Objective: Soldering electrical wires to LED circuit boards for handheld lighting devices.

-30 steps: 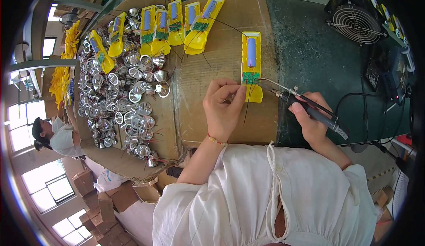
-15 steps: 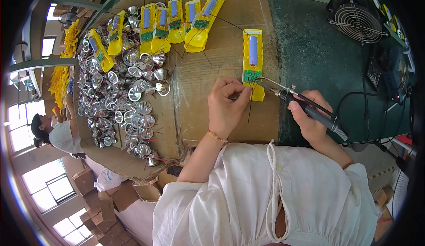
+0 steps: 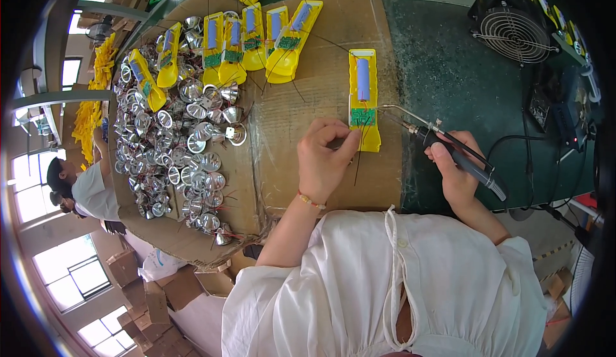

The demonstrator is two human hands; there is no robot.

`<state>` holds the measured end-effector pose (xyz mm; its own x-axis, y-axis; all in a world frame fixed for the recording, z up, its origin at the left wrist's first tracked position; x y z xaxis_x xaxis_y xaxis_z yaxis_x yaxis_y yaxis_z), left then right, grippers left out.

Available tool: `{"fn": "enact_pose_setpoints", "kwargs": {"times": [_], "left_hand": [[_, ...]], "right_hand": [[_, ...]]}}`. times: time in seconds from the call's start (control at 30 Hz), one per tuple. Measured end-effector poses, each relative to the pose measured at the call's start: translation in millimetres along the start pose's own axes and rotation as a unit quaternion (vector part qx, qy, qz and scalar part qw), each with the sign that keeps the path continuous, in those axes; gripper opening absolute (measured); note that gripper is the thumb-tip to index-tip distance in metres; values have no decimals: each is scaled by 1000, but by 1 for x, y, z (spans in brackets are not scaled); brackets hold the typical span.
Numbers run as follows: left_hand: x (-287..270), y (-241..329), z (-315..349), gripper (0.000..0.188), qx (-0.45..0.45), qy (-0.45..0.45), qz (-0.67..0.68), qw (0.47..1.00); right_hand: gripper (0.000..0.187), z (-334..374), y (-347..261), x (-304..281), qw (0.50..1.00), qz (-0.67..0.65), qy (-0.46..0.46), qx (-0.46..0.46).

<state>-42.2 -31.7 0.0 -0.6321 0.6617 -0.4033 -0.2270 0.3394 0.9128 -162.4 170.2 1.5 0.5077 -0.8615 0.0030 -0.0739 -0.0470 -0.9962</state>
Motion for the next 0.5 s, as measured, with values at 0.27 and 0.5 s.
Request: {"fn": "enact_pose_setpoints", "kwargs": {"times": [0.27,0.5], "left_hand": [[25,19,-53,15,16,-179,-216,960],[119,55,-262,22,50,-106,-280,953]], "right_hand": [[16,-12,17,-58,993,68,92,-2],[18,-14,35,-57,987,68,130,69]]}}
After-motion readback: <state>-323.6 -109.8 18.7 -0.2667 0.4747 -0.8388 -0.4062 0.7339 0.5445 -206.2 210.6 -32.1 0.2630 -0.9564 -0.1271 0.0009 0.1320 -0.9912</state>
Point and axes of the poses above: each hand's wrist, its own z-axis away from the middle knuckle, its own x-axis out of the palm, y = z × x, the point moved 6 cm from there along -z, towards the middle knuckle, and after that the axes turned 3 degrees about x, right-handed, at the moved point
